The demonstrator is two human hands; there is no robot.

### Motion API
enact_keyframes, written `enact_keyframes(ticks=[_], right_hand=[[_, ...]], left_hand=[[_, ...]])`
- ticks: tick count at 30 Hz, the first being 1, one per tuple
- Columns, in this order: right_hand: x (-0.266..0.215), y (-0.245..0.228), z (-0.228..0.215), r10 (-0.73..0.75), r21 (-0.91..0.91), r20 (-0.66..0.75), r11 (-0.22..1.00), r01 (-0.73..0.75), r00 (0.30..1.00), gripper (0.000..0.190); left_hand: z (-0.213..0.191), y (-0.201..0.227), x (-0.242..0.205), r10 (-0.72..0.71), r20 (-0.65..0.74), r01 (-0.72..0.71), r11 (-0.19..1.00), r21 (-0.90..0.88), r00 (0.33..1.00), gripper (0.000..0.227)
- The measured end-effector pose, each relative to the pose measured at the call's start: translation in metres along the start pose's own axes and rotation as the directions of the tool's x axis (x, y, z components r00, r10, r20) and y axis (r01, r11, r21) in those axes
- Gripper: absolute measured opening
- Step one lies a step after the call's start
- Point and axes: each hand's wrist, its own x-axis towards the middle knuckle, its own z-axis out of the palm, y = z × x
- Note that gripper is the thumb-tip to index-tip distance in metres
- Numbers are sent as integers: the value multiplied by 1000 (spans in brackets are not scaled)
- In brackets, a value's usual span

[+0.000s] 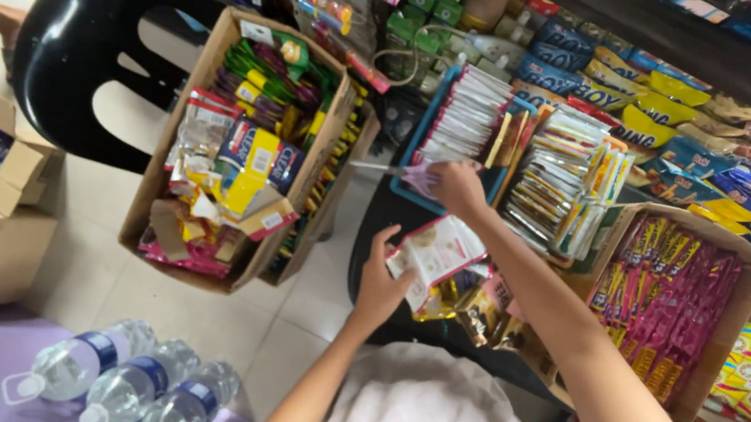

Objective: Cutting strips of shampoo sachets with scissors and sorting them into organized boxes on a retail shelf.

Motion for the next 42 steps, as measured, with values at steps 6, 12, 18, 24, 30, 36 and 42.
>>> enact_keyframes(ticks=[6, 12, 18, 24, 30, 36, 42], right_hand=[[-3, -8, 1, 84, -8, -57, 996, -85, 995, 22], [-15, 7, -27, 251, 345, -408, 933, -106, 878, 15], [-28, 19, -21, 367, 453, -358, 873, -184, 858, 16], [-33, 24, 8, 343, 402, -468, 903, -149, 815, 17], [-35, 30, 8, 468, 608, -525, 791, -71, 711, 19], [-59, 35, -5, 583, 581, -511, 776, -246, 632, 25], [-64, 42, 11, 574, 669, -436, 722, -176, 693, 27]], left_hand=[[20, -34, 23, -11, -11, 11, 1000, -20, 1000, 53], [30, -64, 59, 449, -135, -406, 877, 258, 883, 37], [57, -115, 111, 12, -46, -16, 995, -95, 999, 26], [48, -38, 138, 199, -44, -175, 932, 319, 979, 37], [62, 1, 149, 148, 333, -321, 763, 561, 931, 38], [73, -29, 159, 138, 358, -366, 596, 715, 923, 9], [58, -26, 177, 259, 345, -431, 521, 737, 902, 10]])
